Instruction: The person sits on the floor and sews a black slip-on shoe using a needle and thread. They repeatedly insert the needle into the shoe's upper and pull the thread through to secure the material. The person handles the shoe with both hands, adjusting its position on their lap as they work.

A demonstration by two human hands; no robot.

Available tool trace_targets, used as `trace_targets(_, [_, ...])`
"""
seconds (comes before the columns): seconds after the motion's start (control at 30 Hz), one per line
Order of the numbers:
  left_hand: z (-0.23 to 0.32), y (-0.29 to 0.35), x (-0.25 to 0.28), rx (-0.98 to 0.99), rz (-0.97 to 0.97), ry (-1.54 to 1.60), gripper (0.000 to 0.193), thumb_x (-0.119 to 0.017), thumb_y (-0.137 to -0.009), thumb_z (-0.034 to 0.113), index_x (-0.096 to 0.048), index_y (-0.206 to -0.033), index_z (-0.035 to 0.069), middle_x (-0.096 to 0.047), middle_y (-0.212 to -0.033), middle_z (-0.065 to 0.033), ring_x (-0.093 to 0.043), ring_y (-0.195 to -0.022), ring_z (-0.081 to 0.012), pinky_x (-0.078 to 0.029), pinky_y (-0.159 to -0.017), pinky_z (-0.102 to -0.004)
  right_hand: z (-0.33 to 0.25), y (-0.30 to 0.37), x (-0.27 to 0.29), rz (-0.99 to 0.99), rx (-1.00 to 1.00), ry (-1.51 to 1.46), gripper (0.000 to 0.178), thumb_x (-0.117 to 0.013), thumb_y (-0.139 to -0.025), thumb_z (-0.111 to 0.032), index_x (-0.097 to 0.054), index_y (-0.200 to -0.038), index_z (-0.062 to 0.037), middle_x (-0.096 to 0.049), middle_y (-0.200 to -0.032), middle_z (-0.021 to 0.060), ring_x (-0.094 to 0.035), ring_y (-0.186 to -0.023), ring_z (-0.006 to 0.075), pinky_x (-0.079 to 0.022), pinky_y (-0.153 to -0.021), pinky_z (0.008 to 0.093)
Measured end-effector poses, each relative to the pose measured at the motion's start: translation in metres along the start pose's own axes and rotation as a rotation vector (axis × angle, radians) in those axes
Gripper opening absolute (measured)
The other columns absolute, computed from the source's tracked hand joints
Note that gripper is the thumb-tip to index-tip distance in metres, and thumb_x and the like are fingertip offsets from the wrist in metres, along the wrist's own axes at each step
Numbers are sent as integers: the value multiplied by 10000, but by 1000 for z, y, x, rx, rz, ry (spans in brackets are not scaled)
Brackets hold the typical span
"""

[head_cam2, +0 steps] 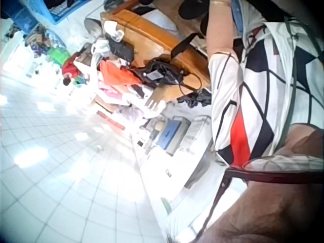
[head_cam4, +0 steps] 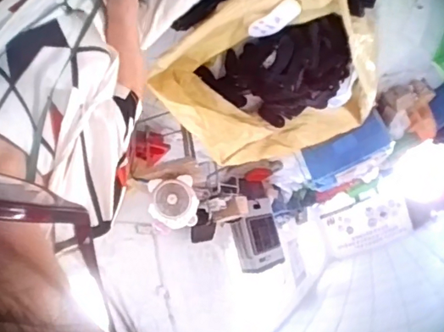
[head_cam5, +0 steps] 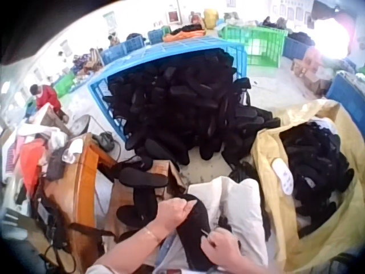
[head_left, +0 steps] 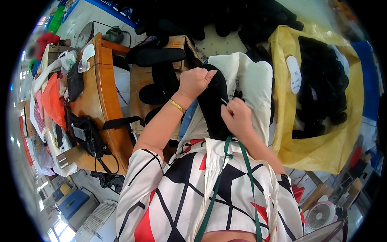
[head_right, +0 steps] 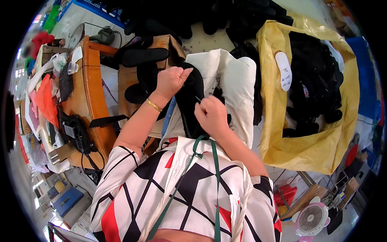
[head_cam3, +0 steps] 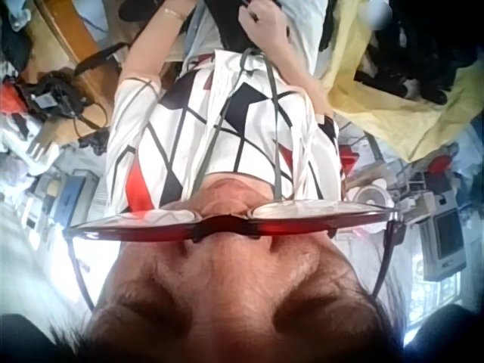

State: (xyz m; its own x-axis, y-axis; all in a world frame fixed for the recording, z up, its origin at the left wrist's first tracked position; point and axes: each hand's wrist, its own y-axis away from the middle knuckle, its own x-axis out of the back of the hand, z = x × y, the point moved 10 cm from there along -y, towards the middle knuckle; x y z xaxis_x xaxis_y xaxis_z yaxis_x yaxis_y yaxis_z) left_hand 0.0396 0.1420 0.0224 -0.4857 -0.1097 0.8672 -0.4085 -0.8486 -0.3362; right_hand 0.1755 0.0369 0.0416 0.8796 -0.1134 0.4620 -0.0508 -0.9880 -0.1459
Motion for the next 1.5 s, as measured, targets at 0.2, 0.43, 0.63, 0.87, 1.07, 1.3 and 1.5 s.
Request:
trace_targets(0.2, [-6, -7, -4, 95, -132, 250, 537, -552, -967, 504, -560, -651, 70, -560, -641, -109, -599, -628, -315, -471, -542, -406, -3, 12, 17, -36, -53, -76, 279, -730, -841, -86, -521, -668, -22, -454, -606, 101, -470, -539, 263, -373, -496, 385])
trace_targets(0.43, [37, -15, 41, 39, -241, -101, 705, -653, -740, 750, -569, -737, 50, -604, -737, -111, -634, -731, -289, -526, -603, -378, -44, 8, 58, -77, 77, -113, 66, -678, -888, -50, -614, -879, -35, -623, -765, 81, -597, -637, 236, -470, -569, 323])
trace_targets(0.63, [15, -3, 15, 290, -351, -32, 466, -692, -823, 479, -604, -767, 25, -660, -729, -151, -671, -691, -340, -536, -614, -416, -67, 13, 32, -363, 39, -445, 98, -619, -919, 16, -625, -1012, -16, -665, -805, 74, -680, -740, 198, -516, -667, 284])
trace_targets(0.87, [-19, 12, -2, 487, -342, 295, 444, -690, -848, 429, -606, -728, 10, -626, -661, -162, -635, -639, -334, -494, -588, -405, 4, 6, -12, -404, -488, -895, 100, -602, -997, -98, -598, -1032, -4, -666, -799, 33, -649, -759, 81, -533, -701, 227])
trace_targets(1.07, [-4, -2, -4, 395, -430, 73, 543, -708, -841, 474, -570, -690, -29, -594, -616, -167, -607, -596, -320, -480, -577, -398, -1, 0, -21, -542, -387, -635, 95, -591, -1001, -118, -588, -976, -27, -616, -740, -1, -577, -626, 52, -467, -574, 207])
trace_targets(1.3, [-33, 26, -11, 619, -325, 492, 316, -697, -861, 270, -609, -762, -17, -621, -626, -103, -614, -580, -182, -505, -574, -323, 21, -23, -17, -355, -453, -500, 73, -597, -948, -86, -593, -959, -14, -606, -661, 55, -590, -573, 123, -475, -560, 271])
trace_targets(1.5, [-26, 50, -13, 830, -165, 993, 165, -676, -906, 138, -626, -840, -5, -621, -727, 10, -561, -626, -40, -491, -567, -209, 26, -36, -33, -317, -229, -225, 122, -589, -913, -76, -613, -997, 10, -621, -708, 130, -602, -603, 208, -481, -597, 341])
